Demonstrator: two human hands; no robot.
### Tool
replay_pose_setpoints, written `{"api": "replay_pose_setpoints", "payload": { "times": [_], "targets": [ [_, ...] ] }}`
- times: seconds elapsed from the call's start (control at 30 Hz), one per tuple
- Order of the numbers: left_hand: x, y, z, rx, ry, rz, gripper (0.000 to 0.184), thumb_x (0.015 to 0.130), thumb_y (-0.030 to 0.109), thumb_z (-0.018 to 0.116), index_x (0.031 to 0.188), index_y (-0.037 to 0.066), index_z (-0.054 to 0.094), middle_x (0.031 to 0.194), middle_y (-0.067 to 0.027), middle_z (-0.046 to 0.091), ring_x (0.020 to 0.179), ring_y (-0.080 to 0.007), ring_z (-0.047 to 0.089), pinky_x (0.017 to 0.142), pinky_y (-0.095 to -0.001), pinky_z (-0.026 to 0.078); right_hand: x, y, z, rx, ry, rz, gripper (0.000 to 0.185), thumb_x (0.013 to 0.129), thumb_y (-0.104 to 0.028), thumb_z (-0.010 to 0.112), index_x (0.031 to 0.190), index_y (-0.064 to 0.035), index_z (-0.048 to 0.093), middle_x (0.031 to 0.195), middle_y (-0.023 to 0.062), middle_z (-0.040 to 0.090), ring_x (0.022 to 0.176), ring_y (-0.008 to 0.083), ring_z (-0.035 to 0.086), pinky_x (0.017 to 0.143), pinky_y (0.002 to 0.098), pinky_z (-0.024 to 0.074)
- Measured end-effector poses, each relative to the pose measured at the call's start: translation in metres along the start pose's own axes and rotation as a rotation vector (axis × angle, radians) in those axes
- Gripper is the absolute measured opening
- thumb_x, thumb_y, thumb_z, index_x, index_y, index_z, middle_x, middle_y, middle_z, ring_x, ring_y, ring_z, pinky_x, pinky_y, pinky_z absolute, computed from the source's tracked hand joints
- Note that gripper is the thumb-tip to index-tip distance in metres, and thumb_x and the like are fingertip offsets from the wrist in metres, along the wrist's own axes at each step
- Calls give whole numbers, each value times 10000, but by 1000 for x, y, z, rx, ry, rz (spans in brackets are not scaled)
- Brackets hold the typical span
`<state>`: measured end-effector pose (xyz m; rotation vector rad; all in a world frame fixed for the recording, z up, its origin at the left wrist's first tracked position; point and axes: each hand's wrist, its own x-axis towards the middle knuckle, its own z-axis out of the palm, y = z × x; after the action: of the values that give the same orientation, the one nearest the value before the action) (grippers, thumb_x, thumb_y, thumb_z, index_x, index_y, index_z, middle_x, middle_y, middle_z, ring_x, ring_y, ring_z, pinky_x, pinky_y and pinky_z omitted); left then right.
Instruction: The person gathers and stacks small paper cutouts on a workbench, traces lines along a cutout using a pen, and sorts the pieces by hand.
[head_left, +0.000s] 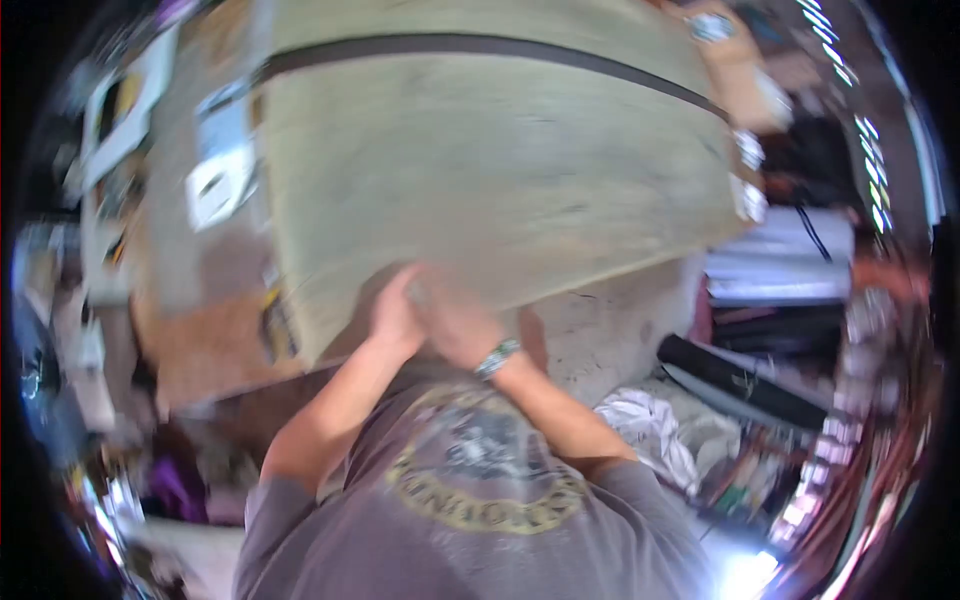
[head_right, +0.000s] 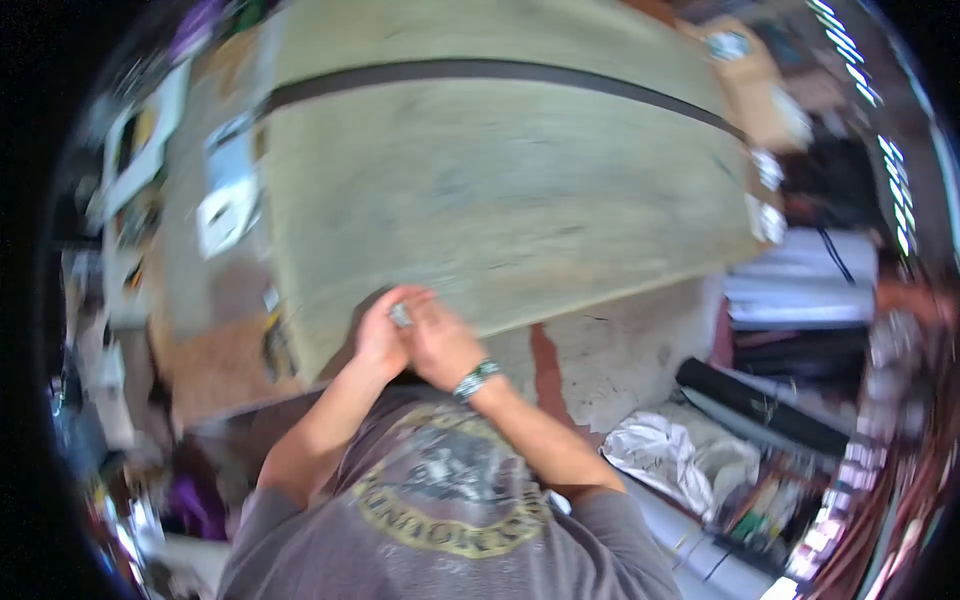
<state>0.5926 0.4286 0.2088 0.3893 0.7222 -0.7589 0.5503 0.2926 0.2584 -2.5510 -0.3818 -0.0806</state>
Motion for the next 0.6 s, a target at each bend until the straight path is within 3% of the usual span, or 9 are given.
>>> {"api": "replay_pose_setpoints", "payload": {
  "times": [0.1, 0.27, 0.33, 0.4, 0.5, 0.53, 0.6],
  "targets": [
    [15, -27, 17, 136, -49, 60, 321, 1084, 349, 523, 1178, 65, 640, 1213, -110, 693, 1184, -268, 632, 1079, -437, 496, -18, 21, -13, 102, 70, 131, 590, 926, -117, 611, 1485, 6, 467, 1128, 249, 675, 1000, 432, 675, 824, 519, 568],
    [50, -102, 60, 349, -79, 131, 391, 1112, 389, 465, 1239, 51, 614, 1232, -120, 683, 1193, -271, 639, 1068, -422, 508, -64, 70, -68, 97, 191, 230, 583, 941, -193, 654, 1479, -41, 490, 1157, 197, 675, 1023, 380, 689, 837, 456, 590],
    [68, -143, 73, 389, -250, 61, 384, 1115, 391, 466, 1259, 61, 599, 1279, -101, 652, 1236, -241, 605, 1102, -422, 478, -108, 111, -75, 64, 231, 218, 551, 965, -207, 644, 1478, -63, 504, 1230, 180, 678, 1092, 361, 689, 873, 453, 586],
    [85, -201, 93, 355, -121, 40, 413, 1118, 421, 452, 1248, 63, 612, 1276, -110, 660, 1226, -247, 614, 1098, -432, 482, -138, 156, -85, 57, 271, 256, 506, 980, -233, 628, 1457, -92, 531, 1267, 162, 688, 1142, 326, 701, 906, 439, 592],
    [100, -278, 122, 339, -55, -27, 481, 1122, 465, 428, 1239, 48, 637, 1233, -117, 680, 1201, -268, 629, 1084, -443, 493, -194, 193, -140, 85, 239, 345, 497, 954, -208, 631, 1421, -76, 520, 1266, 175, 679, 1097, 349, 705, 877, 455, 591],
    [110, -304, 129, 332, -78, -29, 510, 1122, 480, 419, 1253, 39, 638, 1217, -121, 684, 1192, -277, 632, 1080, -446, 494, -214, 207, -152, 65, 166, 391, 512, 930, -179, 641, 1414, -71, 511, 1275, 179, 669, 1080, 357, 703, 862, 464, 591],
    [127, -346, 140, 457, -160, -115, 525, 1120, 493, 419, 1275, 33, 621, 1217, -121, 681, 1185, -275, 632, 1064, -444, 505, -253, 239, -165, 55, 239, 385, 486, 949, -166, 627, 1411, -73, 505, 1283, 195, 660, 1084, 382, 694, 870, 491, 582]
  ]
}}
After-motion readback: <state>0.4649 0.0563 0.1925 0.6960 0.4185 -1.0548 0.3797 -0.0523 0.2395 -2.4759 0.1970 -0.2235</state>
